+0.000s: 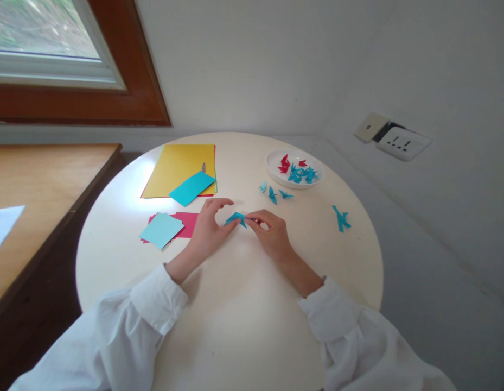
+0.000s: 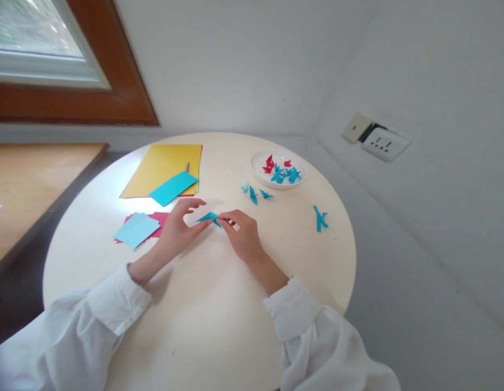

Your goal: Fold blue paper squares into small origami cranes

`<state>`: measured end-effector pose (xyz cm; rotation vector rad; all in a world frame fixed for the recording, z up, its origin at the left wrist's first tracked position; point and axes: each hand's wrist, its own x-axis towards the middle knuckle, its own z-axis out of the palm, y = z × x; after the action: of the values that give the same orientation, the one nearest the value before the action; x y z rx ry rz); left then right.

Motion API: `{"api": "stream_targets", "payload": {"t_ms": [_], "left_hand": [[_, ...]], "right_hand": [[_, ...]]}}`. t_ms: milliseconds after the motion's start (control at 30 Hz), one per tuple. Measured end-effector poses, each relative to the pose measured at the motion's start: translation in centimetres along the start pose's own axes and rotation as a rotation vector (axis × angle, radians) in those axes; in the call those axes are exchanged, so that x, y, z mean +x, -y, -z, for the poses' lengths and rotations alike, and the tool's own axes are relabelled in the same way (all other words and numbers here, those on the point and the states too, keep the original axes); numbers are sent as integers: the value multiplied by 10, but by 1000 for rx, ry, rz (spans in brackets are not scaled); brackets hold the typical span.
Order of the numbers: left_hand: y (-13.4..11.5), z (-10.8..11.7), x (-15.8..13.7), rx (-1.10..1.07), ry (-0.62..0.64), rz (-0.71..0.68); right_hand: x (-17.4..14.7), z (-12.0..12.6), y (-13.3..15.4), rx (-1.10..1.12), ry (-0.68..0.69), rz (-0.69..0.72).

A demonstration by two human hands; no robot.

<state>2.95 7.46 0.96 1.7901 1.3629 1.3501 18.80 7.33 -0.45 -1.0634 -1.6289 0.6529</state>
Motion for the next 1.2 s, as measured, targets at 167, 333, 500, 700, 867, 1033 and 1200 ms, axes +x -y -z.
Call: {"api": "stream_targets", "payload": {"t_ms": [167,333,500,700,867,1033,1200], "left_hand": [[4,-3,-4,-130,183,-17],[3,-2,-5,-60,103,-184],[2,-1,-3,-26,88,-261],[1,-2,-5,-106,89,-157],[1,-5,-7,-139,79,-105],[0,-6,-8,-160,79,-76],[0,-6,-9,-211,85,-69]], "right_hand": [[-1,-1,-2,129,10,-57],[0,-3,1,317,-22,-177],[1,-3,6,411,-42,-233],[1,-1,5,391,-22,-246],[1,-3,6,416,-14,-295],[1,-5,8,425,-16,-327],[0,-5,11,422,-42,-344]]}}
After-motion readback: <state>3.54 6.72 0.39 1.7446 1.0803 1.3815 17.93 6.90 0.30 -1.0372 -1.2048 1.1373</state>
